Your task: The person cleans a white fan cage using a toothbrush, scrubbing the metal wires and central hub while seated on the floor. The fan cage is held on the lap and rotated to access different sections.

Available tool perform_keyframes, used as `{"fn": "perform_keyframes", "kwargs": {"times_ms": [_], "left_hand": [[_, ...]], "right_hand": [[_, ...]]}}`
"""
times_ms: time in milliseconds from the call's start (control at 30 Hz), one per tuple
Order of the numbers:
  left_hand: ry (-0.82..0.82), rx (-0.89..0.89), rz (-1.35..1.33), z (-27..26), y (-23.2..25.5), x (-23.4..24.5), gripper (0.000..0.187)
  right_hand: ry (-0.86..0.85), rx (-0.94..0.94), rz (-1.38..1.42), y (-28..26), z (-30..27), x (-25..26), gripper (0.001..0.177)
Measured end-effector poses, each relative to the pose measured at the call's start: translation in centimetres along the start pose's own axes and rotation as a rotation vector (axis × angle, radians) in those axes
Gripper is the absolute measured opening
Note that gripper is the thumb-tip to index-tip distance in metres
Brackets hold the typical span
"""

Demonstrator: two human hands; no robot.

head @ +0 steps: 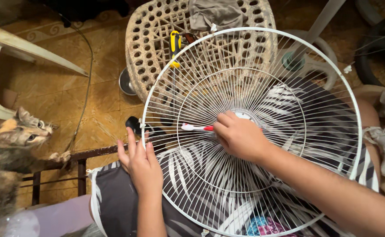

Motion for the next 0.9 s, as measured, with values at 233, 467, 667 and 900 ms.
{"fn": "perform_keyframes", "kwargs": {"times_ms": [233, 467, 667, 900], "left_hand": [[0.010, 0.005, 0.008, -0.1, 0.1, 0.1, 0.031], [0.009, 0.001, 0.015, -0.2, 0.0, 0.1, 0.030], [0.025, -0.003, 0.013, 0.1, 0.3, -0.1, 0.032], [0.015, 0.001, 0.002, -0.2, 0.2, 0.0, 0.030]], "right_hand": [[0.233, -0.400, -0.085, 4.2, 0.3, 3.2, 0.006], [-0.204, -0.161, 0.101, -0.7, -0.3, -0.2, 0.013], [-0.177, -0.161, 0.059, -1.7, -0.3, 1.6, 0.015], [-0.211, -0.037, 0.073, -1.3, -0.8, 0.9, 0.014]]}}
Point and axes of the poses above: each hand's wrist, its own z-axis towards the middle knuckle, its own x-axis out of the back of the hand, y = z × x, the point moved 5 cm from there along z, towards the middle knuckle, and after that the axes turned 5 degrees about x, right-handed, at the moved point
